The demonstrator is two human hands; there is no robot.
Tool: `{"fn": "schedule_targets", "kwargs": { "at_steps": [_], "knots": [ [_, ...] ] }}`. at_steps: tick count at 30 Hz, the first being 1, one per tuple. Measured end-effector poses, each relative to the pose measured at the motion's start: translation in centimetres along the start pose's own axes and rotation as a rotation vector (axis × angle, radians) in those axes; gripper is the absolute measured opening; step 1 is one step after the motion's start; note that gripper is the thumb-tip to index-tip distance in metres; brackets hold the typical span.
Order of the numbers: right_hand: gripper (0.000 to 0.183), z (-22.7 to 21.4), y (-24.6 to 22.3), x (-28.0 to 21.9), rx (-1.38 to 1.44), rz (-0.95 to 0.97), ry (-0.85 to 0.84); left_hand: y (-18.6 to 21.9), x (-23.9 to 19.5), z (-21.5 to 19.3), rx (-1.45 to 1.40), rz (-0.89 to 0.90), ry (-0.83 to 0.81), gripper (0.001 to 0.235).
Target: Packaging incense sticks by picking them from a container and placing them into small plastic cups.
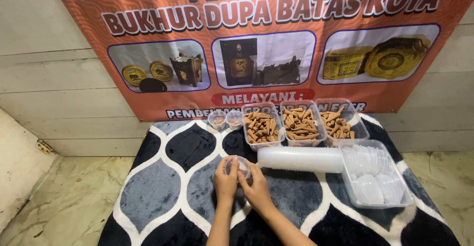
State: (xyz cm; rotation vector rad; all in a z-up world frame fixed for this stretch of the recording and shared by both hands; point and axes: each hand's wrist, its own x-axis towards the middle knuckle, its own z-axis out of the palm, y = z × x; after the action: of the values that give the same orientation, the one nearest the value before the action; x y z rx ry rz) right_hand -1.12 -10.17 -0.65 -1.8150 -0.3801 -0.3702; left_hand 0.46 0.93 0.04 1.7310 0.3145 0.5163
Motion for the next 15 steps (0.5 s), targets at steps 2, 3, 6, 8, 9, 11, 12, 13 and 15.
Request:
{"fn": "schedule_targets", "kwargs": {
  "at_steps": [2, 3, 6, 8, 9, 11, 12, 13, 15],
  "knots": [
    [0.056, 0.9, 0.7, -0.4, 0.016, 0.032, -0.06, -0.4, 0.5, -0.9, 0.065, -0.023, 0.061, 0.022],
    [0.067, 1.4, 1.0, -0.5, 0.033, 0.07, -0.116, -0.5, 0.9, -1.4, 0.133, -0.047, 0.117, 0.027],
    [0.043, 2.6, 2.1, -0.6, 0.127, 0.097, -0.083, -2.7, 2.0, -1.5, 0.08, 0.016, 0.313, 0.025],
    [0.031, 3.2, 1.4, -0.1, 0.079, 0.058, -0.137, -3.4, 2.5, -1.8, 0.078, -0.017, 0.338, 0.031],
    [0.022, 3.4, 1.2, 0.1, 0.029, 0.02, -0.187, -3.8, 2.7, -1.8, 0.075, -0.051, 0.36, 0.039],
    [0.04, 4.5, 1.2, 0.7, -0.052, -0.031, -0.231, -3.0, 2.4, -2.3, 0.02, -0.072, 0.363, 0.043],
    [0.058, 5.3, 1.2, 1.2, -0.128, -0.083, -0.271, -2.6, 2.5, -2.7, -0.032, -0.089, 0.365, 0.048],
    [0.058, 6.1, 1.6, 1.7, -0.125, -0.089, -0.271, -3.2, 3.1, -2.8, -0.032, -0.083, 0.369, 0.048],
    [0.061, 7.8, 2.5, 2.6, -0.331, -0.148, -0.307, -4.5, 4.3, -2.9, -0.041, 0.056, 0.431, 0.041]
  ]
}}
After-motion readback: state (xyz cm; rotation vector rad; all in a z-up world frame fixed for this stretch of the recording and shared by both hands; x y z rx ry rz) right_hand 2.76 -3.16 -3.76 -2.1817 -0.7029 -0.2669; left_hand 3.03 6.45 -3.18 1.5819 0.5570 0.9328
